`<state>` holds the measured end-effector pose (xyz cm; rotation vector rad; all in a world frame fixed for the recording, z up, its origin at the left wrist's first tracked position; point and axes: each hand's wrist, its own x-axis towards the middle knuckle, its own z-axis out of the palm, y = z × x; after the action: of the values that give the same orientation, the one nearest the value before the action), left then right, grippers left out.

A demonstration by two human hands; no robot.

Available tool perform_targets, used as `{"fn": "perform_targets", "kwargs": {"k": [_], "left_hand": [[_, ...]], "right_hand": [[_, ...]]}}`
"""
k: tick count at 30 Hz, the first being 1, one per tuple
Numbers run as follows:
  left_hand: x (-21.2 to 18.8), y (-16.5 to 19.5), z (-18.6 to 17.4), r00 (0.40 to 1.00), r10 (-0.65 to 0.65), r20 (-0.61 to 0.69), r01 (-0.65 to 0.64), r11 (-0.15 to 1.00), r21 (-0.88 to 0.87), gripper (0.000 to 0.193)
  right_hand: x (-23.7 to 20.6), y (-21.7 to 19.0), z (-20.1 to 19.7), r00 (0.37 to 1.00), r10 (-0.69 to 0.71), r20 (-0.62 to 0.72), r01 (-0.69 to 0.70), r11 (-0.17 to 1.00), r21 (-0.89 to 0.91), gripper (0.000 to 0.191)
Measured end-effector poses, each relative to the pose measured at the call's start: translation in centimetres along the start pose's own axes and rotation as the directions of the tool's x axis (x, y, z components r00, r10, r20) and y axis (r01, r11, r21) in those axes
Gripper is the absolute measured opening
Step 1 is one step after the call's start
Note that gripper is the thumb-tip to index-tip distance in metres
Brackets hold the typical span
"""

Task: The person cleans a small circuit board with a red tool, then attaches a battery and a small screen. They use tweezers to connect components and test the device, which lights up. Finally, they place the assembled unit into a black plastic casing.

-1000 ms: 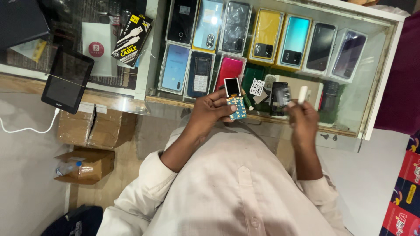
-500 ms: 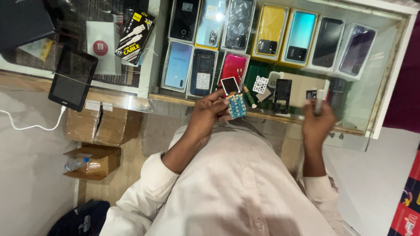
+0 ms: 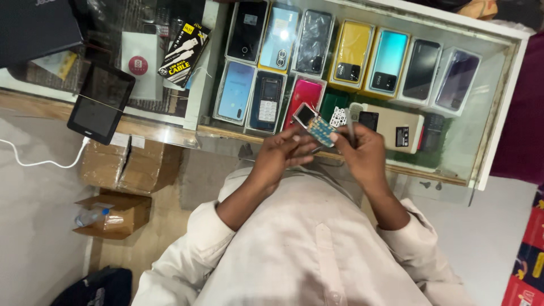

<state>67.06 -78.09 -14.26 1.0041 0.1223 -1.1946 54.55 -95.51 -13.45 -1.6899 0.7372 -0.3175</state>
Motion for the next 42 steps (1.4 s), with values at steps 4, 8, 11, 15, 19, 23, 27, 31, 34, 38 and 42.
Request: {"fn": "perform_targets", "kwargs": {"k": [4, 8, 11, 15, 19, 23, 27, 31, 34, 38, 42], "left_hand": [[-1.4, -0.5, -1.8, 0.999, 0.039, -0.034, -0.023, 0.923, 0.383, 0.028], [-3.5, 0.1, -2.4, 0.936, 0.334, -0.113, -0.126, 0.615, 0.778, 0.036], [-4.5, 2.0, -1.4, 0.725, 0.642, 0.249, -0.523, 0.279, 0.805, 0.025], [-4.6, 4.4, 0.6, 0.517, 0.659, 0.546, -0.839, 0.265, 0.475, 0.033], [-2.8, 4.0, 1.3, 0.801, 0.235, 0.551, -0.562, 0.615, 0.553, 0.034], [-1.5, 2.0, 0.1, 0.858, 0.127, 0.498, -0.402, 0.769, 0.496, 0.039], [-0.5, 0.4, -1.0, 0.893, 0.062, 0.445, -0.203, 0.939, 0.278, 0.043], [0.2, 0.2, -1.6, 0.940, 0.014, 0.341, -0.103, 0.964, 0.244, 0.041], [0.7, 0.9, -1.8, 0.964, 0.065, 0.258, -0.115, 0.976, 0.183, 0.041], [0.2, 2.7, -2.2, 0.994, 0.061, 0.095, -0.068, 0.995, 0.074, 0.039], [-1.0, 4.3, -1.6, 0.994, 0.112, 0.016, -0.111, 0.993, -0.031, 0.038]], "right_hand": [[-1.2, -3.7, -2.8, 0.995, -0.088, -0.043, 0.069, 0.940, -0.335, 0.010], [-2.6, -9.0, -4.4, 0.954, -0.288, 0.089, 0.279, 0.731, -0.623, 0.013], [-3.5, -11.5, -3.7, 0.913, -0.331, 0.237, 0.406, 0.696, -0.592, 0.012], [-3.8, -12.1, -2.0, 0.853, -0.361, 0.377, 0.520, 0.655, -0.548, 0.017], [-3.6, -10.9, -0.7, 0.861, -0.399, 0.314, 0.505, 0.740, -0.444, 0.018], [-2.9, -9.3, 0.1, 0.976, -0.153, 0.152, 0.202, 0.898, -0.390, 0.018], [-2.7, -7.3, 1.2, 0.995, -0.084, 0.045, 0.092, 0.973, -0.210, 0.017], [-2.5, -5.0, 1.2, 0.995, -0.098, 0.018, 0.099, 0.993, -0.065, 0.017], [-1.5, -2.8, -0.4, 0.989, -0.030, -0.146, 0.002, 0.981, -0.192, 0.017], [-0.2, 0.8, -4.3, 0.949, -0.121, -0.291, -0.019, 0.900, -0.436, 0.024], [-0.6, 4.4, -5.8, 0.924, -0.178, -0.338, -0.069, 0.793, -0.605, 0.039]]}}
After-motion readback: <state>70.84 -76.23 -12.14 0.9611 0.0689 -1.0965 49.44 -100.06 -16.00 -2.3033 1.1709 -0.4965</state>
